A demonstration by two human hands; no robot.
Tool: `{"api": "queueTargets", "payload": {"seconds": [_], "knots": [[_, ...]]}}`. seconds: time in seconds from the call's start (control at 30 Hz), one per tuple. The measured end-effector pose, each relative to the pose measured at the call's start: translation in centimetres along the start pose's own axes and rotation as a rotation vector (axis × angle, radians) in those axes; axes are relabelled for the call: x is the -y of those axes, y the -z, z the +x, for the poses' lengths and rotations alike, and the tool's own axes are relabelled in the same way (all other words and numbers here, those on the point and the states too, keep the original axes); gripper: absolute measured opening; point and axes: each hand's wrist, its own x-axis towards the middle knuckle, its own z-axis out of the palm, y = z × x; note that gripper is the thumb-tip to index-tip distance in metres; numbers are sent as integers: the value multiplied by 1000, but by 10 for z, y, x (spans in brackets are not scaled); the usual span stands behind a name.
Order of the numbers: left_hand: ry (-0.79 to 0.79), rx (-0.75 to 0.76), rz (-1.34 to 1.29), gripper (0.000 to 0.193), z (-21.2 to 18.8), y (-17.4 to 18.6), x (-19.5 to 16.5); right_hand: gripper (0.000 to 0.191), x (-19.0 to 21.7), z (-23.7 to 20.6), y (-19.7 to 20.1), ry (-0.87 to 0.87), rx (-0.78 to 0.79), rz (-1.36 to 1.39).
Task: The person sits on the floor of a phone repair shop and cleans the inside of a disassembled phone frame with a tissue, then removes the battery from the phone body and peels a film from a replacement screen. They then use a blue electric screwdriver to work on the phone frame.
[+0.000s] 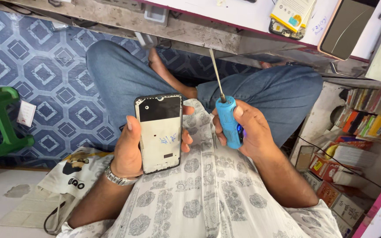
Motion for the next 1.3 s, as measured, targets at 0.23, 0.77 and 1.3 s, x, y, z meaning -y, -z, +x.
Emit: {"api": "queueTargets", "payload": {"seconds": [0.23, 0.77, 1.3], "knots": [[-31, 13, -23, 90, 5, 7, 0, 50, 10, -5, -6, -35, 107, 71], [-195, 132, 23, 79, 15, -18, -4, 40, 17, -24, -15, 9, 132, -87], [-227, 163, 312, 81, 2, -39, -12, 50, 18, -39, -28, 84, 100, -159]]}}
